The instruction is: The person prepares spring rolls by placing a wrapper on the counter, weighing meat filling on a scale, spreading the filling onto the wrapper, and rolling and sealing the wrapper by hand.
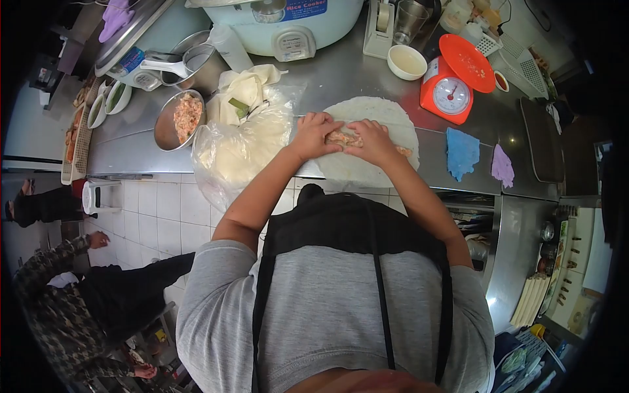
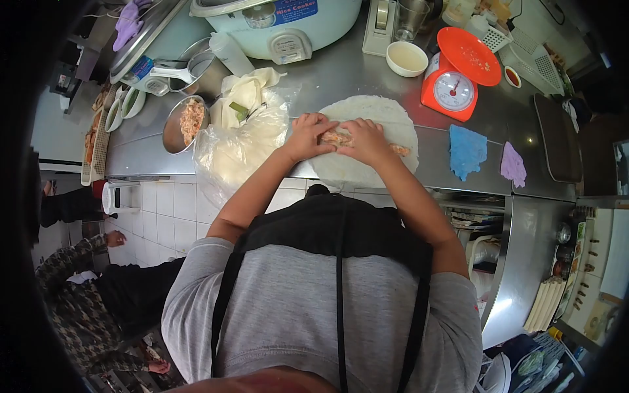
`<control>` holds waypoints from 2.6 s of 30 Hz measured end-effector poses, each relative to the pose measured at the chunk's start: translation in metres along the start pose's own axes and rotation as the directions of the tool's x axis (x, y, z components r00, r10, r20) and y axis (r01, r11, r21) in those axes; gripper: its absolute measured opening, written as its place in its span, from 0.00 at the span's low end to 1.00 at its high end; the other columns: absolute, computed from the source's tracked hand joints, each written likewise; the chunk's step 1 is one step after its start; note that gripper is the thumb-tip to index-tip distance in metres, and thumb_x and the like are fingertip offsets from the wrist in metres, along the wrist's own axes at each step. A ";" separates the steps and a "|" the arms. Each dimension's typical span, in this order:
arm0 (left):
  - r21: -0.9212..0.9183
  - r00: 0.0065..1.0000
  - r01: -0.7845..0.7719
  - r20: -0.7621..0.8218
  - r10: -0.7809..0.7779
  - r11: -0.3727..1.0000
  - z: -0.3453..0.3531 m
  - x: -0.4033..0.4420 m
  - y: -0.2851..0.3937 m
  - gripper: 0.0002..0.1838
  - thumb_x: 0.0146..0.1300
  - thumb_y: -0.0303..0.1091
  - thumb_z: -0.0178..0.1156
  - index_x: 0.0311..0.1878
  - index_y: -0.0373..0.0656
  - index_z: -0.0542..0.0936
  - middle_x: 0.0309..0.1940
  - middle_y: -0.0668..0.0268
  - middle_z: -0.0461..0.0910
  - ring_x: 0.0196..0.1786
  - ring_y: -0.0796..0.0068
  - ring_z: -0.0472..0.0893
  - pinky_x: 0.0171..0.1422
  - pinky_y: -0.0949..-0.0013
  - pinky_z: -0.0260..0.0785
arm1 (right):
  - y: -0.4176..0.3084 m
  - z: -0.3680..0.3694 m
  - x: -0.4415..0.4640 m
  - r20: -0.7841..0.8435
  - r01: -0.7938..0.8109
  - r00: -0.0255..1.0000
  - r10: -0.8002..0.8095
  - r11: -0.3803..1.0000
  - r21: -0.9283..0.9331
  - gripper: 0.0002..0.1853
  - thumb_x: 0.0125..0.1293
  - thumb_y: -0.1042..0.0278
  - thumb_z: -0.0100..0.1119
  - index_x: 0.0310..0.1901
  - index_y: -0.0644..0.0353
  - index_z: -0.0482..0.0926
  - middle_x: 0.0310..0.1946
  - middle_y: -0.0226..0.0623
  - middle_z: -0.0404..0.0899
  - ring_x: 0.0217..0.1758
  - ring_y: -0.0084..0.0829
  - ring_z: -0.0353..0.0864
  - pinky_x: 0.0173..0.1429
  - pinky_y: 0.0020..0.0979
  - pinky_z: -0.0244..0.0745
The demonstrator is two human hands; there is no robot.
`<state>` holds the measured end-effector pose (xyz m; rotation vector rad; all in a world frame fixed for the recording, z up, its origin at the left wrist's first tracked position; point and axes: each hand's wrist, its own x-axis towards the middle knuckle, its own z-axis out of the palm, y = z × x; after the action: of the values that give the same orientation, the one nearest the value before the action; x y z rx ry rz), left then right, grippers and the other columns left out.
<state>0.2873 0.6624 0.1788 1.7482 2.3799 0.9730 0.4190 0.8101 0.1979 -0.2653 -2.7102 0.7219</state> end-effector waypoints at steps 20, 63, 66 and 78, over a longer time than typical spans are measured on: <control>0.083 0.999 0.003 0.039 -0.006 0.997 -0.004 -0.003 -0.007 0.17 0.43 0.41 0.67 0.41 0.59 0.82 0.46 0.69 0.70 0.51 0.65 0.65 0.55 0.60 0.54 | 0.003 0.018 0.007 0.129 0.051 0.991 -0.041 0.996 -0.078 0.13 0.48 0.57 0.64 0.36 0.49 0.80 0.36 0.31 0.73 0.47 0.33 0.71 0.51 0.38 0.61; 0.122 0.998 0.045 -0.041 -0.040 0.992 -0.011 -0.014 -0.015 0.16 0.46 0.41 0.65 0.42 0.57 0.82 0.46 0.71 0.72 0.48 0.66 0.67 0.54 0.60 0.55 | -0.017 0.024 0.018 0.072 0.033 0.997 -0.025 0.993 -0.115 0.20 0.42 0.52 0.67 0.37 0.51 0.79 0.37 0.29 0.74 0.47 0.34 0.70 0.51 0.39 0.60; 0.064 0.997 -0.026 -0.075 0.031 0.998 -0.010 -0.010 -0.004 0.16 0.46 0.41 0.65 0.42 0.56 0.82 0.45 0.72 0.73 0.47 0.66 0.67 0.53 0.60 0.55 | -0.007 0.016 0.009 -0.001 0.002 1.000 -0.002 0.979 -0.202 0.18 0.43 0.53 0.66 0.37 0.48 0.80 0.37 0.29 0.75 0.46 0.33 0.70 0.51 0.38 0.60; 0.072 0.998 -0.061 0.004 0.061 0.996 0.011 0.005 0.015 0.16 0.42 0.41 0.66 0.39 0.55 0.83 0.38 0.75 0.75 0.46 0.68 0.68 0.52 0.61 0.55 | 0.012 0.010 -0.005 0.099 -0.017 0.994 0.038 0.978 -0.209 0.15 0.43 0.54 0.66 0.34 0.48 0.80 0.36 0.27 0.74 0.46 0.32 0.69 0.52 0.37 0.59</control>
<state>0.3023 0.6741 0.1787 1.8553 2.4030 0.9021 0.4213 0.8147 0.1822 -0.3238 -2.8882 0.4700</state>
